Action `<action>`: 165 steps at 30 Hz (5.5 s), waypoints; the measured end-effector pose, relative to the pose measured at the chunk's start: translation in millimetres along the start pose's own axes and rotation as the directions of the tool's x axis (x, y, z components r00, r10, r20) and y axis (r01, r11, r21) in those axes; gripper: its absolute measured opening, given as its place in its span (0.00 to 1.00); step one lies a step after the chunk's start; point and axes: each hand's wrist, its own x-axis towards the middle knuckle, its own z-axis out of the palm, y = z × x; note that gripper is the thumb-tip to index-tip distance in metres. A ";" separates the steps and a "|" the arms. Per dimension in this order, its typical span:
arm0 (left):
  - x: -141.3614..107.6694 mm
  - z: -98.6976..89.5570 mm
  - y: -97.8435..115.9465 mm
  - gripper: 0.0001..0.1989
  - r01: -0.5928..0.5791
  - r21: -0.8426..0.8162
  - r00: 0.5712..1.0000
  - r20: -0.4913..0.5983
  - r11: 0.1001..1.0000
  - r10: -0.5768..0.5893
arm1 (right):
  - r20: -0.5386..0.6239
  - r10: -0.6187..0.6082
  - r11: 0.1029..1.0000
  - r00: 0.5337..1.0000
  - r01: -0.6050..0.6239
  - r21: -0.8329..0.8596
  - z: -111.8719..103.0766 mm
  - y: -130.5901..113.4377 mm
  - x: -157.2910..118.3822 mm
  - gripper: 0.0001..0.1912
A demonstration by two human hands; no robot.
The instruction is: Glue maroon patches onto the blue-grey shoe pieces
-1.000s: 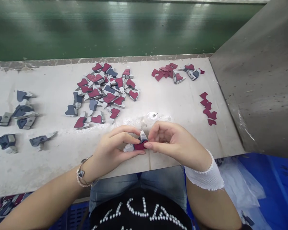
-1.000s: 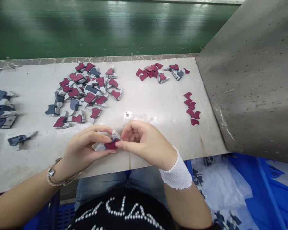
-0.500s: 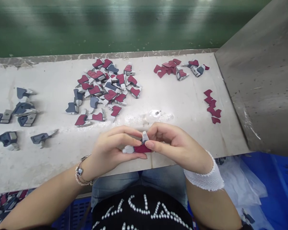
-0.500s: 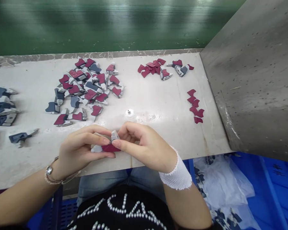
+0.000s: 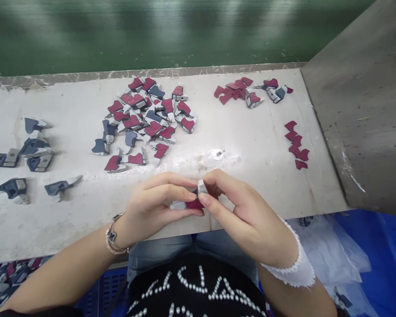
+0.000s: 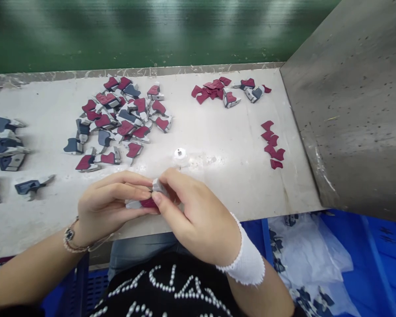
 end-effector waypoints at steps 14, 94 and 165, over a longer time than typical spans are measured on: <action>-4.1 0.4 -5.5 0.14 0.114 -0.102 0.990 -0.076 0.988 -0.122 | 0.046 -0.010 1.000 0.999 0.010 -0.001 2.4 -0.3 -0.4 0.04; -43.5 -196.1 -40.7 0.14 0.763 0.640 0.559 -0.585 0.088 -0.588 | -0.047 0.036 0.950 0.998 -0.020 0.311 -25.0 46.0 24.8 0.21; 15.7 -8.1 -1.6 0.18 0.344 0.136 0.847 0.383 0.929 -0.369 | -0.293 -0.199 0.968 0.935 0.141 -0.206 0.1 -20.4 -2.6 0.13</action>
